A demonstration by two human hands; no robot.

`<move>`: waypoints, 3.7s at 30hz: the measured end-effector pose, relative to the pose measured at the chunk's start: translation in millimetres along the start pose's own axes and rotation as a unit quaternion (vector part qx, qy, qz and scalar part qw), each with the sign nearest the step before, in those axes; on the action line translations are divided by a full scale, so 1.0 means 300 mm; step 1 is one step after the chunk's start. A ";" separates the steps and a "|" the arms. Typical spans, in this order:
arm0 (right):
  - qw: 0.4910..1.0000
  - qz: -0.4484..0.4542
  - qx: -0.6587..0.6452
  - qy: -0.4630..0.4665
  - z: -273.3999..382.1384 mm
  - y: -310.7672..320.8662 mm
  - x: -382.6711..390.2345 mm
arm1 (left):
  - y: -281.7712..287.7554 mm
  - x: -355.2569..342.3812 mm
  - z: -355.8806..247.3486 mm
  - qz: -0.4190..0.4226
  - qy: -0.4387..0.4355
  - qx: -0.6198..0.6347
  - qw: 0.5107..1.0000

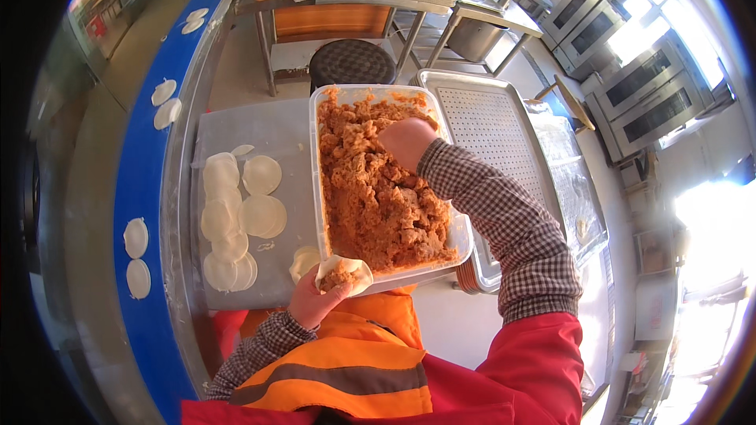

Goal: The person repeatedly picks up round dough wrappers, places a spoonful of meat filling into each, and folds them into dumplings. The finished dumplings are placed on a perforated metal tray to the right.

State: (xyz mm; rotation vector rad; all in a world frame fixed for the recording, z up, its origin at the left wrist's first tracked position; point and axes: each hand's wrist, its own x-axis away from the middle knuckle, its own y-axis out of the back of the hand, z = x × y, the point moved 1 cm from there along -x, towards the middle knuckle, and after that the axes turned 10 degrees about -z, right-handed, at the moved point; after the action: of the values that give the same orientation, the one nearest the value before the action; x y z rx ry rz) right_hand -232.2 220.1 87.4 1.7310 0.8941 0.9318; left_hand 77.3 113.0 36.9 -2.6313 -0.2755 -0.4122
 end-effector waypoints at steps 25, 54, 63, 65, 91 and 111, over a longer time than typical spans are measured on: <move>0.975 -0.194 0.006 -0.105 -0.139 -0.148 0.187 | 0.069 0.119 -0.043 -0.028 0.090 0.252 0.963; 0.953 -0.131 -0.264 -0.068 0.406 0.243 0.584 | 0.196 0.220 -0.022 -0.132 0.009 0.299 0.945; 0.961 -0.063 -0.251 -0.102 0.268 0.306 0.509 | 0.224 0.206 -0.034 -0.137 0.019 0.338 0.931; 0.948 -0.034 -0.277 -0.150 0.287 0.391 0.489 | 0.223 0.201 -0.049 -0.126 0.044 0.362 0.923; 0.960 -0.026 -0.259 -0.100 0.349 0.106 0.232 | 0.258 0.160 -0.030 -0.158 0.048 0.309 0.937; 0.943 0.126 -0.272 -0.147 0.255 0.375 0.263 | 0.259 0.132 -0.057 -0.161 0.053 0.292 0.941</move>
State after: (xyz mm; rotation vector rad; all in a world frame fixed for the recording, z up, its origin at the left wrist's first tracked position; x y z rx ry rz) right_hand -112.0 226.8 188.5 1.4588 0.1889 0.9417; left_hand 130.4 41.8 32.6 -1.9760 -0.6831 -0.4868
